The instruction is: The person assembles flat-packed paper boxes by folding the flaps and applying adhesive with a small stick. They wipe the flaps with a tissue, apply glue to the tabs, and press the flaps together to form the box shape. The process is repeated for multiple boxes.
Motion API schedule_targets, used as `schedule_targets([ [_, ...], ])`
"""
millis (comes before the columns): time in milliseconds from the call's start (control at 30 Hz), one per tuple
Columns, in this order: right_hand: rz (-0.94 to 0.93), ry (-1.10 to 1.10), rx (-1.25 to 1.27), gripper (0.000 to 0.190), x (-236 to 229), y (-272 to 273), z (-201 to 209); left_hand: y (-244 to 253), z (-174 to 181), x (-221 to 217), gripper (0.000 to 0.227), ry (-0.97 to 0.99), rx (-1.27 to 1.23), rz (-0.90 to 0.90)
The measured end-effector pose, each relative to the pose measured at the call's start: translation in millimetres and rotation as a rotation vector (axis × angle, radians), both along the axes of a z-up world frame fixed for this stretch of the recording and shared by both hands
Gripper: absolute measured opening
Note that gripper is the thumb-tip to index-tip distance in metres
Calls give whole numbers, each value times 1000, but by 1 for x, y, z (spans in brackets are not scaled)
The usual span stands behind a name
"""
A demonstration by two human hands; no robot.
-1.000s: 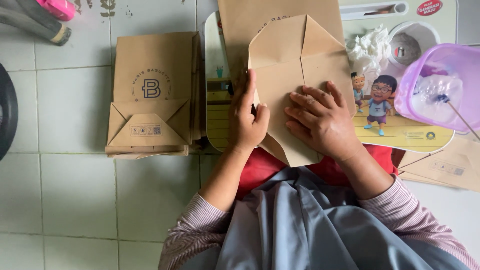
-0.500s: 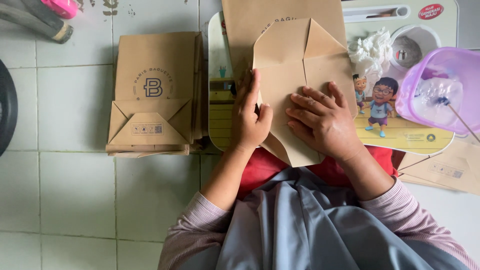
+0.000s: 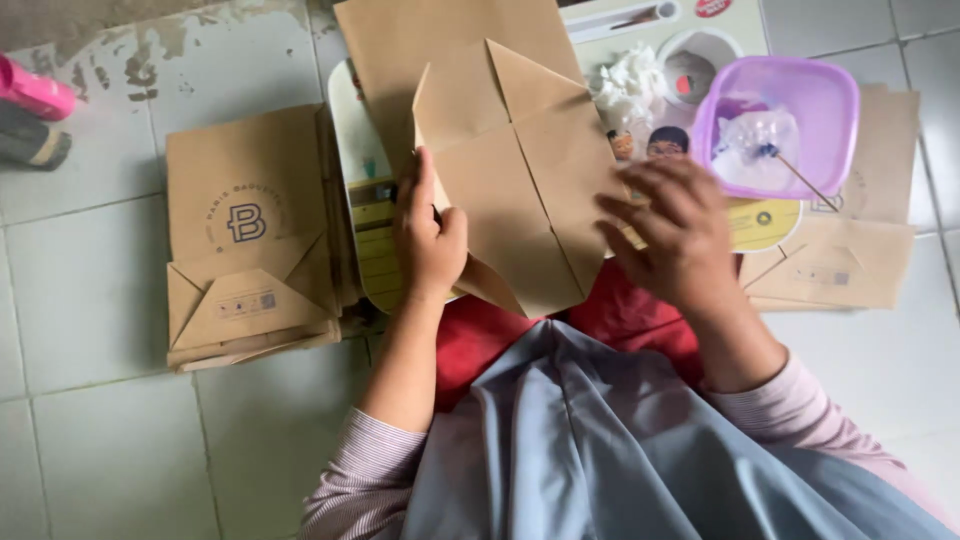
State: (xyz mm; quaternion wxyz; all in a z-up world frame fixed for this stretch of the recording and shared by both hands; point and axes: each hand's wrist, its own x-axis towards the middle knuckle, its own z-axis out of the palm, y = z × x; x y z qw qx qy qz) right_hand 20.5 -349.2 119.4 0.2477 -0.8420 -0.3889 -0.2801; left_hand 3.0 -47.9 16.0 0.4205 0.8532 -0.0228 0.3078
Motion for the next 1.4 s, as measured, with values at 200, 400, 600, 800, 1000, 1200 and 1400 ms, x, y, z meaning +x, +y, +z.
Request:
schedule_targets([
  [200, -451, -82, -207, 35, -24, -139, 31, -1, 4, -2, 74, 90, 40, 58],
  [400, -440, 128, -106, 49, -28, -166, -15, 2, -2, -4, 73, 88, 49, 78],
  [600, -439, 73, 32, 22, -17, -156, -28, 0, -4, -6, 72, 69, 50, 81],
  [800, -432, -6, 0, 9, -9, -151, -23, 1, -3, -7, 72, 76, 58, 76],
  [1000, -482, -90, -39, 9, 7, -154, -23, 3, -3, -7, 72, 84, 67, 78],
  [1200, -500, -48, -76, 10, -2, -158, -17, 1, -3, -7, 72, 85, 61, 80],
  [1400, -517, -63, -64, 7, 2, -159, -22, 0, -2, -7, 73, 74, 56, 70],
])
